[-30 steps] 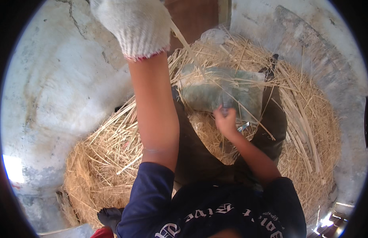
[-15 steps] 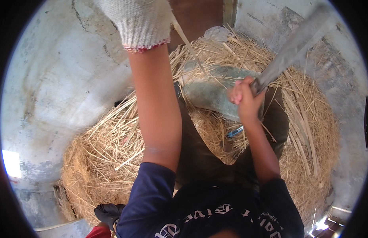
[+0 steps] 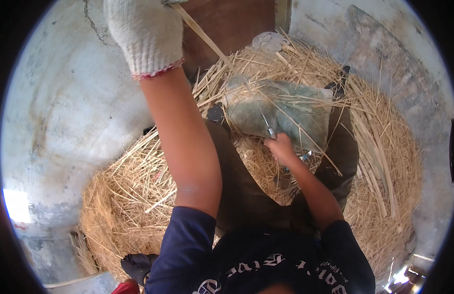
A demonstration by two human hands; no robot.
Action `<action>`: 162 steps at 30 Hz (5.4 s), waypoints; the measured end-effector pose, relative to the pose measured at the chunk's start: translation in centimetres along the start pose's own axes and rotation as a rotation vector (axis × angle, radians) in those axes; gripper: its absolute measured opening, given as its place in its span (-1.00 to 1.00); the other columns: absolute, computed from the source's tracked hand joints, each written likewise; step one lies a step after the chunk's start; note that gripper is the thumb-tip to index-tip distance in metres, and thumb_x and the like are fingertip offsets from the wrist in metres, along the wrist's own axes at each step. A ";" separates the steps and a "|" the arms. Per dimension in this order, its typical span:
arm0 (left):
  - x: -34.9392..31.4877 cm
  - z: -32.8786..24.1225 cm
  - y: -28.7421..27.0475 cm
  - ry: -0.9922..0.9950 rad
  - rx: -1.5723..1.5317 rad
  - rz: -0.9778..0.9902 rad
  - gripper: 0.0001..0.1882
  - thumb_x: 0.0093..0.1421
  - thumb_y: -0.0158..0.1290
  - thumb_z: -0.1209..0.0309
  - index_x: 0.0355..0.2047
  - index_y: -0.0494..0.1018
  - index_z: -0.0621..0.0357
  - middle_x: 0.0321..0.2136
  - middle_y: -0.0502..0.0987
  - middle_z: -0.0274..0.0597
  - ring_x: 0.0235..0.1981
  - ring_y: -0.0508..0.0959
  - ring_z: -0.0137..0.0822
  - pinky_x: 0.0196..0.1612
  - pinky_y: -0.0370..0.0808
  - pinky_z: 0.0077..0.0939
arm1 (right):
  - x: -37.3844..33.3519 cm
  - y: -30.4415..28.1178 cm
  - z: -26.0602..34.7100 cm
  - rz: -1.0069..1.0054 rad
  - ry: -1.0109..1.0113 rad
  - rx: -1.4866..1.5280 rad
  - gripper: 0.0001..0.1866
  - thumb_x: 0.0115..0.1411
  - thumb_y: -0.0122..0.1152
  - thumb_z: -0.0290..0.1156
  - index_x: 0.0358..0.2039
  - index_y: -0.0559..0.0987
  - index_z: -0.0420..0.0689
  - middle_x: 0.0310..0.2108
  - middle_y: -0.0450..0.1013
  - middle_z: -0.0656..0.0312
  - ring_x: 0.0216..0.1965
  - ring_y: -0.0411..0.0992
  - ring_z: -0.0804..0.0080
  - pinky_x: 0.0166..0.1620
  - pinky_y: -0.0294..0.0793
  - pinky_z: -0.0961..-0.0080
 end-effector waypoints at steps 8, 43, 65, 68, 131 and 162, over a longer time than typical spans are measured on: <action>-0.3 3.1 0.2 -0.049 0.005 -0.145 -0.60 0.50 -0.07 0.02 -0.45 0.41 -0.09 -0.67 0.20 -0.56 -0.69 0.12 -0.56 -0.58 0.03 -0.60 | 1.4 3.7 9.0 -0.073 -0.299 -0.016 -0.68 0.12 0.28 -0.25 -0.50 0.59 -0.31 -0.61 0.49 -0.10 -0.53 0.50 0.06 -0.35 0.46 0.16; 0.9 -9.2 -6.2 0.097 0.163 -0.344 -0.60 0.43 -0.10 0.23 -0.60 0.22 -0.04 -0.70 0.19 -0.49 -0.71 0.17 -0.54 -0.60 0.11 -0.54 | 4.3 -1.8 -12.6 -0.215 0.400 0.017 -0.70 0.10 0.27 -0.23 -0.50 0.65 -0.26 -0.50 0.61 -0.09 -0.53 0.63 0.16 -0.38 0.62 0.24; -0.6 -15.0 -12.1 0.360 0.130 -0.426 -0.70 0.36 -0.09 0.33 -0.25 0.37 0.44 -0.31 0.46 0.06 -0.40 0.52 -0.09 -0.32 0.53 -0.20 | 3.3 -15.4 -7.4 0.044 0.430 -0.500 -0.65 0.15 0.27 -0.20 -0.28 0.69 -0.27 -0.40 0.63 -0.02 -0.39 0.63 0.08 -0.38 0.57 0.15; -2.4 -16.3 -14.3 0.410 0.474 -0.641 -0.61 0.39 -0.05 0.33 -0.13 0.41 0.59 -0.10 0.56 0.25 -0.17 0.69 0.04 -0.17 0.73 -0.14 | 5.7 -23.0 -0.9 -0.349 0.154 -0.519 -0.66 0.16 0.22 -0.22 -0.41 0.64 -0.33 -0.54 0.55 0.05 -0.59 0.51 0.20 -0.52 0.48 0.24; -5.1 5.3 2.2 -0.286 -0.076 -0.117 -0.35 0.36 -0.04 -0.30 -0.60 0.24 -0.04 -0.65 0.11 -0.41 -0.64 0.11 -0.34 -0.50 0.06 -0.33 | -10.9 -8.7 2.5 -0.367 -0.262 -0.095 -0.70 0.12 0.30 -0.29 -0.55 0.55 -0.29 -0.67 0.46 0.08 -0.63 0.42 0.22 -0.42 0.38 0.22; -4.4 5.2 2.6 -0.281 -0.288 -0.042 -0.30 0.43 -0.12 -0.26 -0.76 0.05 -0.21 -0.81 -0.04 -0.56 -0.79 -0.07 -0.54 -0.70 -0.12 -0.54 | -8.9 -8.0 1.0 -0.248 0.104 -0.006 -0.73 0.01 0.35 -0.30 -0.50 0.64 -0.31 -0.66 0.49 0.13 -0.57 0.47 0.37 -0.40 0.42 0.30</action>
Point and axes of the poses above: each hand's wrist, its own x-axis towards the middle knuckle, its own y-axis out of the palm, z = x × y, the point moved 6 cm from there along x, towards the middle knuckle
